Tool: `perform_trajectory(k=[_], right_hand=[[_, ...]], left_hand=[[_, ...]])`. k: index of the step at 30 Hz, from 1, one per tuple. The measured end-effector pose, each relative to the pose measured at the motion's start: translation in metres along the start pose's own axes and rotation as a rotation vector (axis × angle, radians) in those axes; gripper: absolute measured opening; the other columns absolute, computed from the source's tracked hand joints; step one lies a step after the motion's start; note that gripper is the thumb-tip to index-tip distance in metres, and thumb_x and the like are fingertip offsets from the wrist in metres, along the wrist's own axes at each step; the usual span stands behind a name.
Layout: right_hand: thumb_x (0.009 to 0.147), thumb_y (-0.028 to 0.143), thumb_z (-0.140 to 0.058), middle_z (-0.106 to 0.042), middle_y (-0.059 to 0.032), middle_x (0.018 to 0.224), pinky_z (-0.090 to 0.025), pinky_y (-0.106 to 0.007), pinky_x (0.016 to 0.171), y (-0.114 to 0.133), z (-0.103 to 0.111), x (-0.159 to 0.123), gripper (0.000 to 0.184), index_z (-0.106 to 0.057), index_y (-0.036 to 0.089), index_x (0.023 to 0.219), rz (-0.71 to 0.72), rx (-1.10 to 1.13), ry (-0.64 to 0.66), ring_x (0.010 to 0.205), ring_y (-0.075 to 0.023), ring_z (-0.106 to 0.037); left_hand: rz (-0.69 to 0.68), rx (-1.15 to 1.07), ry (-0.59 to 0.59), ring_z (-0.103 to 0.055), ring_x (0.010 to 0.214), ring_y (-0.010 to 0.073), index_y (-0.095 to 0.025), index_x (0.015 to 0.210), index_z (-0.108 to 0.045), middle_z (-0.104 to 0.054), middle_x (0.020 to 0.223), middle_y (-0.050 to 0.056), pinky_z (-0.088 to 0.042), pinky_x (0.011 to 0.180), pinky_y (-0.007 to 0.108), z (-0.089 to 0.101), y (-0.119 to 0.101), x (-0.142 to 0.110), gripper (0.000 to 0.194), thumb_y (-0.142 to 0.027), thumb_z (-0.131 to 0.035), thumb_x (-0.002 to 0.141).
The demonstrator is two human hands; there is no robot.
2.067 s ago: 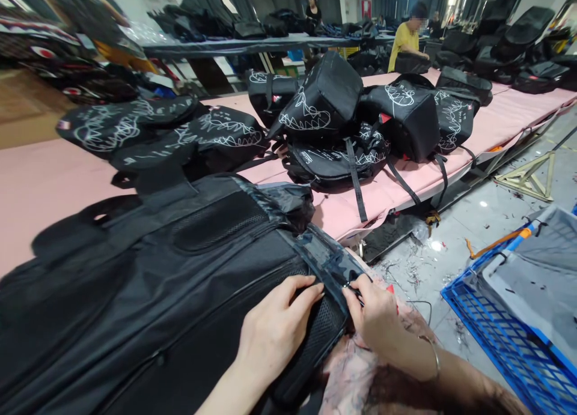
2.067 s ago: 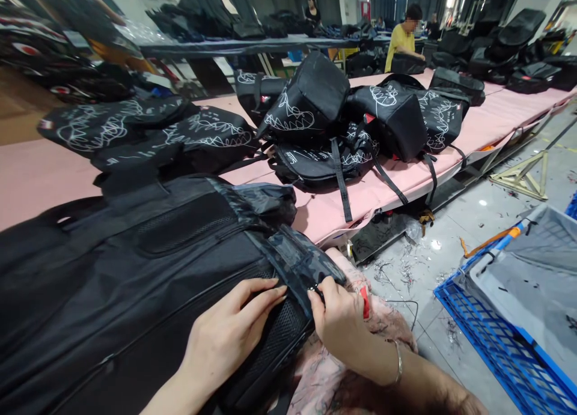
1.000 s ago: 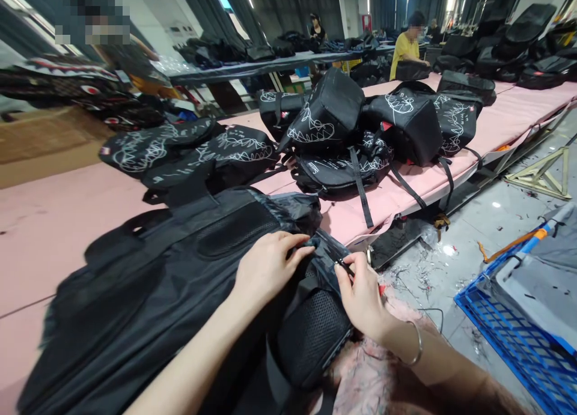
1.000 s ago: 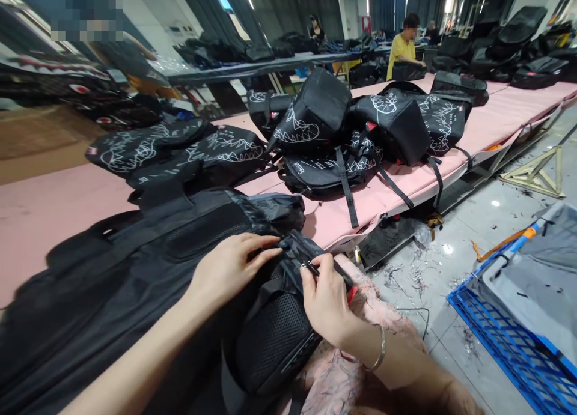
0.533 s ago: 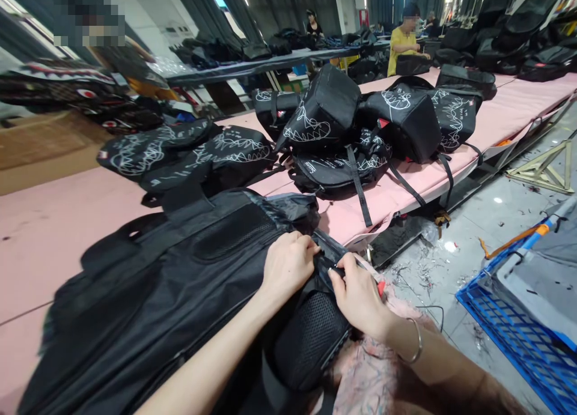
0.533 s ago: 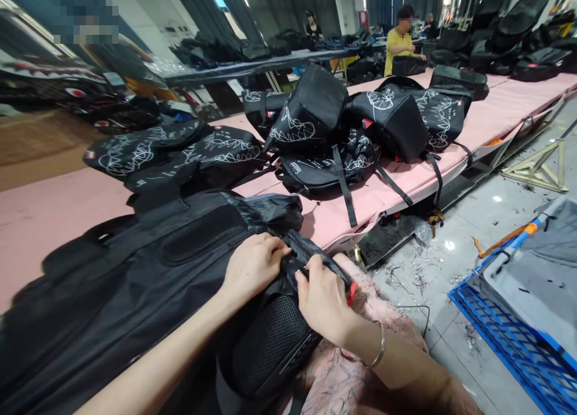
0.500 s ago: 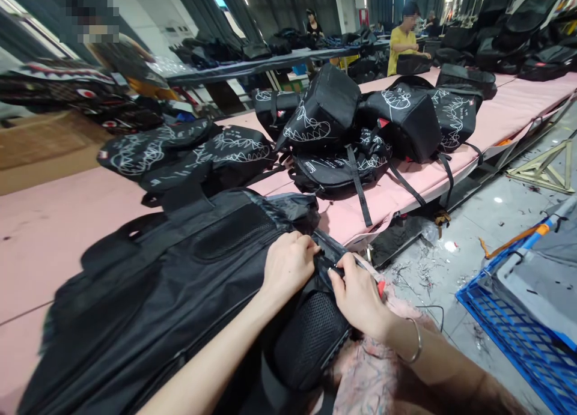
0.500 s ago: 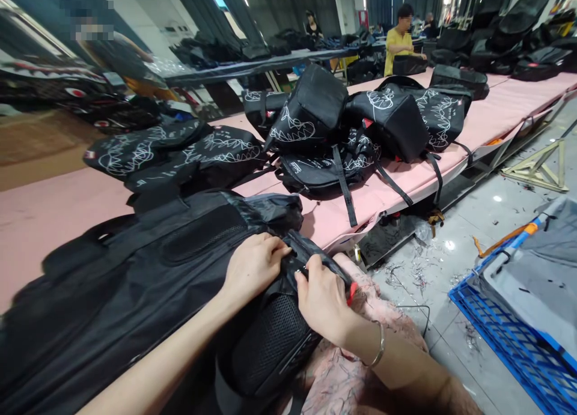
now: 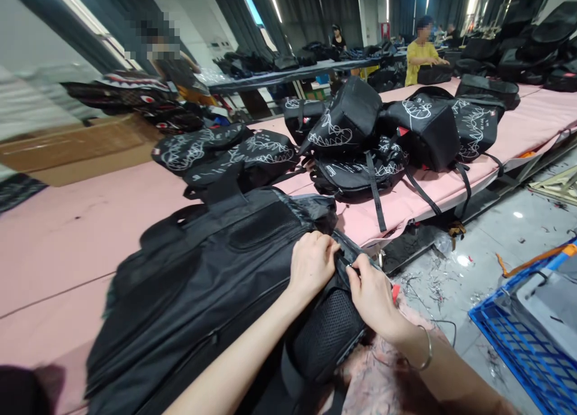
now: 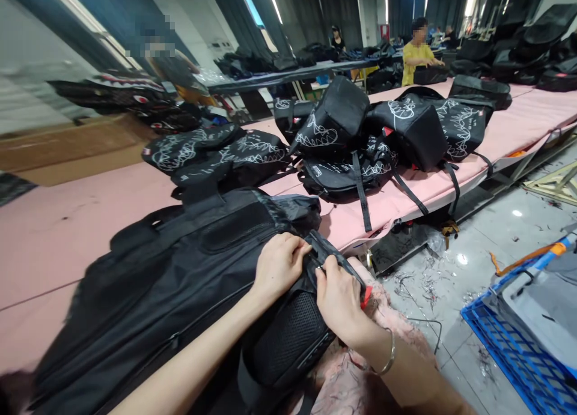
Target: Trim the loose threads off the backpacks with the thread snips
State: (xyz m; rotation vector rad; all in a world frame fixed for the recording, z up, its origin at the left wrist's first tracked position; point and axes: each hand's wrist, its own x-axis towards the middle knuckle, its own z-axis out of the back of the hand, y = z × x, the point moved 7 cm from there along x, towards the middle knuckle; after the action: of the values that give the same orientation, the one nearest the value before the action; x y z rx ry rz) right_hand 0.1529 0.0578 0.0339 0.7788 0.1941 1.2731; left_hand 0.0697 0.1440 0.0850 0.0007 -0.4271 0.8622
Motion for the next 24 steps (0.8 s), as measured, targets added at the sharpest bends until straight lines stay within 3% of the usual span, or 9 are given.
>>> perform_trajectory(k=[7, 10, 14, 18, 21, 24], right_hand=[[0.092, 0.034, -0.036, -0.061, -0.0054, 0.077, -0.044, -0.025, 0.06, -0.01, 0.002, -0.013, 0.02, -0.047, 0.018, 0.091, 0.013, 0.293, -0.154, 0.067, -0.0165, -0.061], [0.091, 0.035, -0.037, -0.06, -0.0034, 0.074, -0.045, -0.024, 0.058, -0.012, 0.004, -0.02, 0.02, -0.048, 0.019, 0.093, 0.009, 0.388, -0.191, 0.062, -0.015, -0.059], [0.091, 0.037, -0.037, -0.06, -0.0013, 0.068, -0.045, -0.024, 0.057, -0.016, -0.001, -0.028, 0.022, -0.048, 0.019, 0.096, -0.017, 0.43, -0.146, 0.059, -0.0149, -0.059], [0.089, 0.045, -0.039, -0.061, -0.0011, 0.065, -0.045, -0.024, 0.055, -0.026, -0.007, -0.034, 0.029, -0.05, 0.018, 0.096, -0.055, 0.427, -0.141, 0.056, -0.0157, -0.058], [0.086, 0.053, -0.04, -0.064, -0.0039, 0.069, -0.045, -0.025, 0.058, -0.031, -0.009, -0.037, 0.038, -0.052, 0.018, 0.095, -0.103, 0.424, -0.154, 0.061, -0.018, -0.061], [0.081, 0.061, -0.04, -0.066, -0.0054, 0.072, -0.043, -0.027, 0.058, -0.033, -0.01, -0.04, 0.046, -0.054, 0.019, 0.094, -0.172, 0.408, -0.176, 0.061, -0.0203, -0.061]], left_hand=[[-0.159, -0.304, -0.108, -0.047, 0.063, 0.014, -0.018, 0.06, -0.049, -0.052, 0.063, 0.002, -0.042, 0.063, 0.028, 0.041, -0.023, -0.032, 0.029, -0.026, -0.042, 0.087], [-0.226, -0.28, -0.089, -0.049, 0.065, 0.014, -0.017, 0.062, -0.054, -0.054, 0.065, 0.003, -0.044, 0.063, 0.028, 0.053, -0.013, -0.041, 0.027, -0.026, -0.045, 0.086], [-0.3, -0.147, -0.029, -0.057, 0.085, 0.0164, -0.019, 0.092, -0.063, -0.063, 0.089, 0.008, -0.048, 0.075, 0.03, 0.054, 0.026, -0.05, 0.022, -0.02, -0.042, 0.087], [-0.246, 0.099, 0.023, -0.044, 0.121, 0.0216, -0.023, 0.131, -0.042, -0.049, 0.131, 0.012, -0.035, 0.101, 0.043, 0.054, 0.076, -0.074, 0.044, -0.029, -0.044, 0.087], [-0.132, 0.198, 0.1, -0.036, 0.128, 0.0193, -0.02, 0.138, -0.029, -0.043, 0.138, 0.012, -0.027, 0.106, 0.043, 0.057, 0.109, -0.1, 0.052, -0.033, -0.039, 0.089], [0.087, 0.28, 0.089, -0.036, 0.129, 0.0224, -0.02, 0.135, -0.035, -0.044, 0.137, 0.012, -0.026, 0.105, 0.048, 0.072, 0.146, -0.124, 0.05, -0.037, -0.037, 0.089]])
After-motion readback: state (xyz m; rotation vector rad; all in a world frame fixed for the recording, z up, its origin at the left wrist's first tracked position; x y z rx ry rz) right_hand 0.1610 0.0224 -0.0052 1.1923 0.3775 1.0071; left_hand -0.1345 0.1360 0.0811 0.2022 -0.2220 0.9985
